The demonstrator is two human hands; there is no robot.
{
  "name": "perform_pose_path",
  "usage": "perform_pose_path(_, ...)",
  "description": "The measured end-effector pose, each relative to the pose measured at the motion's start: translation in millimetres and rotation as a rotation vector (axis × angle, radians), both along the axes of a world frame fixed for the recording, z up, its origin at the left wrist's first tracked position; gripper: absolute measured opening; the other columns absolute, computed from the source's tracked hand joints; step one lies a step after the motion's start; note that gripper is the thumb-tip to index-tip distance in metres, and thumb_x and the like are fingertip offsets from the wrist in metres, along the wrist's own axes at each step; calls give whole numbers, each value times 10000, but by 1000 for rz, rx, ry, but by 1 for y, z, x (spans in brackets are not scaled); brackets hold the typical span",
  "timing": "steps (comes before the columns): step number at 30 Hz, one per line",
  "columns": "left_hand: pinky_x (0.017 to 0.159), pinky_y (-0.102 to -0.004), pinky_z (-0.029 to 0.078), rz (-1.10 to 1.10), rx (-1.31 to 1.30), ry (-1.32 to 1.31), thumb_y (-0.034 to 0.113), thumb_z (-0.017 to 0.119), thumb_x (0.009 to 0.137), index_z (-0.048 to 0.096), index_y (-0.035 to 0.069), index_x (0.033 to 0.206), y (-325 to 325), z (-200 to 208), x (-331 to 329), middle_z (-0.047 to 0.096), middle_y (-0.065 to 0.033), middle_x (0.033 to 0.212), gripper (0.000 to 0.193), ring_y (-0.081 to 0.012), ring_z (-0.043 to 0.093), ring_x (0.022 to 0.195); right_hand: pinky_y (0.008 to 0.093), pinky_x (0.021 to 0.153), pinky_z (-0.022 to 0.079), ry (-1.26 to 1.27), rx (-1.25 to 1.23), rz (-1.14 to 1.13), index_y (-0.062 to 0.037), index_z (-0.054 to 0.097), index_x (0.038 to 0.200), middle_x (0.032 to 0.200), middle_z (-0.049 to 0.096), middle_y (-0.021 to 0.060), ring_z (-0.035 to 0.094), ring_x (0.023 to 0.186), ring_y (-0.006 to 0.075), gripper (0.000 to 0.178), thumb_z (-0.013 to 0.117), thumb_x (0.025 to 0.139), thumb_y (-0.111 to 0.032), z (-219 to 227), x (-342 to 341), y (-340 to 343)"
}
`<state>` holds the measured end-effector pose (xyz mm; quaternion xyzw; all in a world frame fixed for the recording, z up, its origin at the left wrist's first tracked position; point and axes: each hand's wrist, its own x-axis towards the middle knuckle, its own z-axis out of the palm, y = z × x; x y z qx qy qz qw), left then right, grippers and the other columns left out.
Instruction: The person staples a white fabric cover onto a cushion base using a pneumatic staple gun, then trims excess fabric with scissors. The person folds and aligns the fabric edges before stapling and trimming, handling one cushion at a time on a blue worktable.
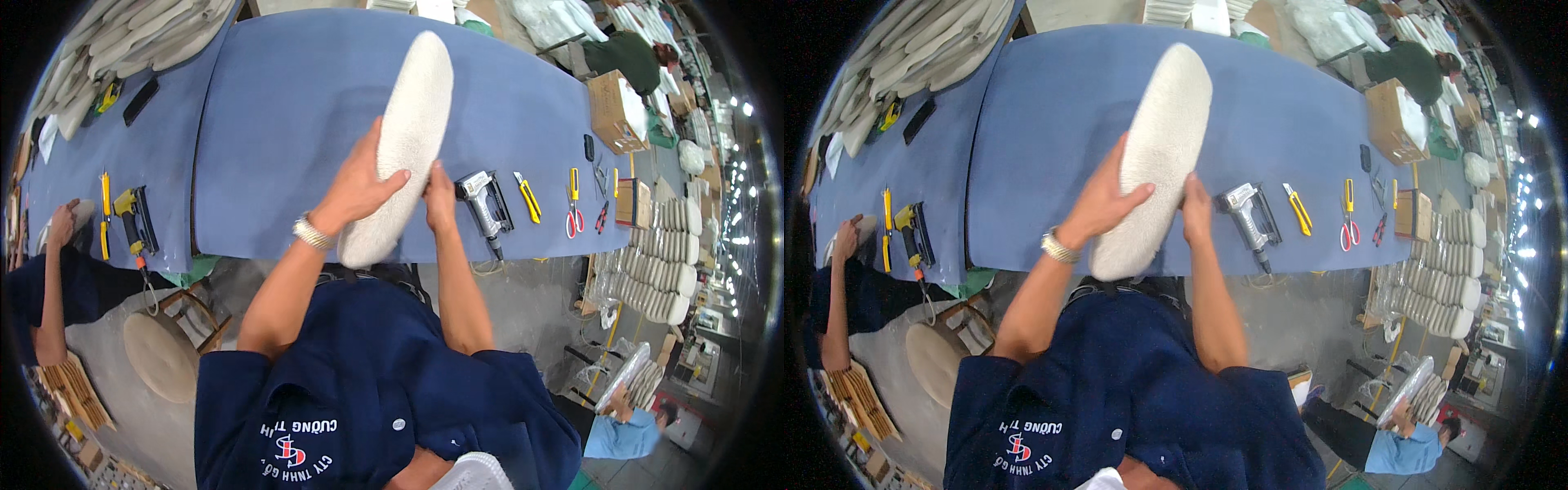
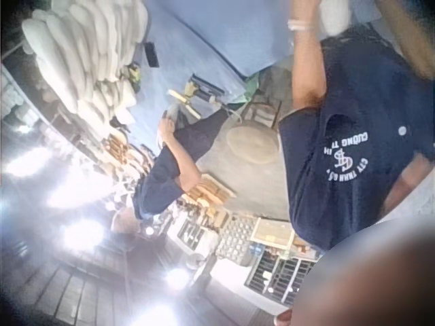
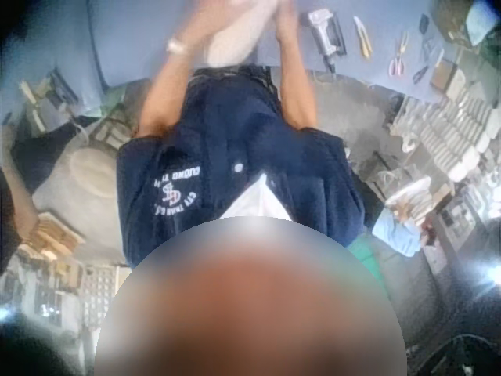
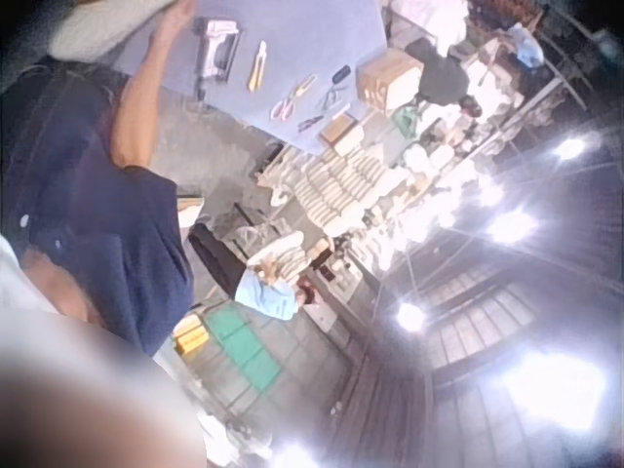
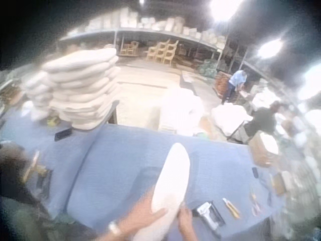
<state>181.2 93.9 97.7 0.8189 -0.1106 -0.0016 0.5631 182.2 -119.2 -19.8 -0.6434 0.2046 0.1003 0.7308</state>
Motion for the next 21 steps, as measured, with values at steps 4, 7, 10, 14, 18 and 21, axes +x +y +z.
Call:
perform_pose_path(4,1220,-429,332,-49,8,248,228,737,849,77,-72,1614,-21,-49,11,303,-334,1615,1054,-424,332,1511,423,1165,361,-55,-157,24,26,368,1567,1596,400,205,399,1464,299,718,385,1104,-522,-10,-29,29)
perform_pose_path(7,1212,-442,346,-35,21,117,195,737,843,73,-67,1617,-21,-57,11,281,-333,1624,1052,-425,329,1512,452,1236,244,-206,-2,20,18,275,1614,1700,191,206,184,1574,304,736,374,1102,-501,33,-47,47)
perform_pose_path(10,1214,-451,343,-89,10,111,158,738,836,60,-57,1622,-25,-58,9,274,-329,1629,1060,-422,324,1515,478,1265,167,-490,-186,175,-18,267,1629,1726,88,220,75,1604,327,721,404,1087,-473,69,-18,60)
perform_pose_path(14,1204,-460,342,-272,55,135,94,718,836,132,-62,1597,-28,-67,14,305,-327,1597,973,-449,336,1487,517,1264,179,-418,-941,258,-141,436,1586,1708,141,250,137,1569,469,552,458,1071,-341,65,45,71)
perform_pose_path(18,1264,-452,203,-166,-30,182,124,688,822,90,-65,1611,-18,-75,14,268,-312,1631,1008,-435,247,1533,581,1255,168,-398,-887,291,-181,453,1562,1699,164,249,161,1551,492,582,524,1019,-377,44,160,74)
perform_pose_path(21,1256,-450,220,-101,-32,271,137,719,835,78,-50,1623,-9,-75,13,258,-322,1626,1034,-444,266,1519,557,1273,131,-107,-690,316,-166,334,1621,1708,176,209,148,1578,412,652,483,1061,-465,60,221,66)
